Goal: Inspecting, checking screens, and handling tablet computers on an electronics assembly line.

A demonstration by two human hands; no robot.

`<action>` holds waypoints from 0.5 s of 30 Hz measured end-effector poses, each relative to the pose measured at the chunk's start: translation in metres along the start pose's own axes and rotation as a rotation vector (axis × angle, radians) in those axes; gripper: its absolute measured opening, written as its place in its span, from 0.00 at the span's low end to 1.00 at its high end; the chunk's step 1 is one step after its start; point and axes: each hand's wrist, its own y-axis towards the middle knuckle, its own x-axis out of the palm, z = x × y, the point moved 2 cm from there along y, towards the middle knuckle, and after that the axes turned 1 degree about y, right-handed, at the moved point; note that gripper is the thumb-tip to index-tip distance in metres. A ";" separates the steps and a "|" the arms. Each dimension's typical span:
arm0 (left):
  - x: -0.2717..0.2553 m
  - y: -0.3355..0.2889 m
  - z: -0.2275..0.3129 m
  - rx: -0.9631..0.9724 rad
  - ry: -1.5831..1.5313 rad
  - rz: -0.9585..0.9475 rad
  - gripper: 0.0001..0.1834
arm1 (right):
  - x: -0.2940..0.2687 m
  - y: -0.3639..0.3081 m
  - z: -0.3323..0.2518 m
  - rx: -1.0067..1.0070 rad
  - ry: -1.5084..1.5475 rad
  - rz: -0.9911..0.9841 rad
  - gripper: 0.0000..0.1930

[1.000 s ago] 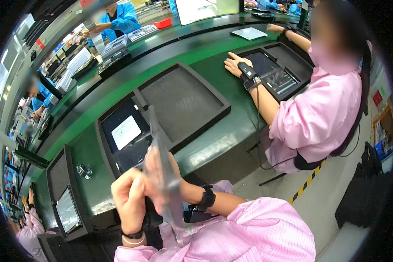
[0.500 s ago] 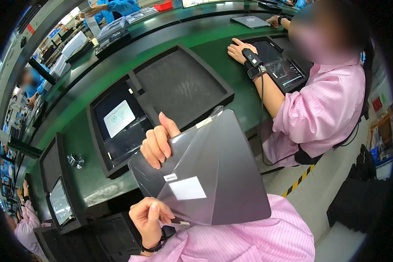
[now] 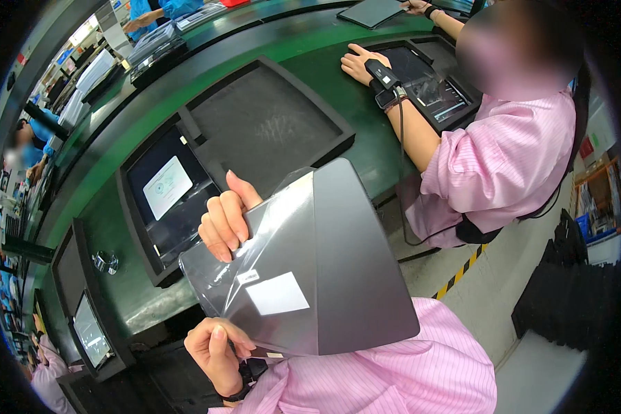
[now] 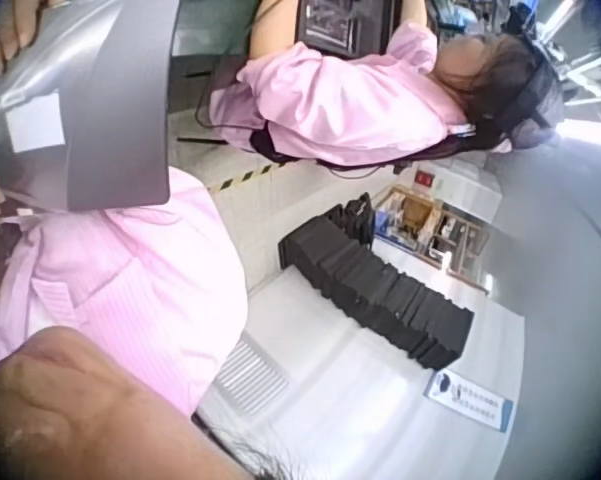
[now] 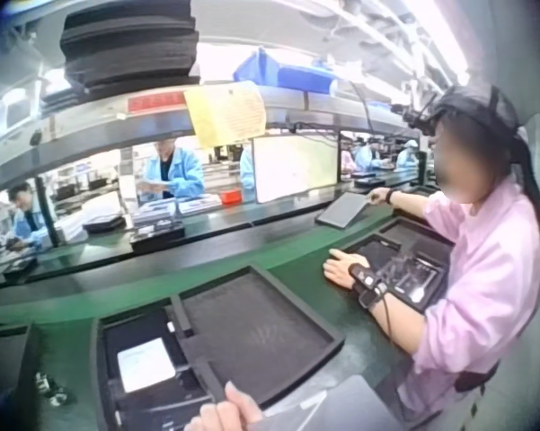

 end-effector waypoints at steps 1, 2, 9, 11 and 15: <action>0.000 0.000 -0.001 -0.014 0.004 -0.007 0.16 | 0.000 0.000 0.001 0.006 0.033 0.003 0.35; 0.000 0.001 -0.001 -0.003 0.003 -0.015 0.16 | -0.001 0.001 0.002 0.012 0.071 0.013 0.35; 0.003 0.004 0.004 -0.060 0.005 -0.056 0.14 | -0.008 0.002 0.004 0.019 0.135 -0.019 0.34; 0.004 0.005 0.007 -0.076 0.007 -0.082 0.14 | -0.011 0.002 0.004 0.005 0.139 -0.049 0.34; 0.007 0.007 0.007 -0.102 -0.007 -0.095 0.14 | -0.013 0.003 0.005 0.012 0.153 -0.065 0.33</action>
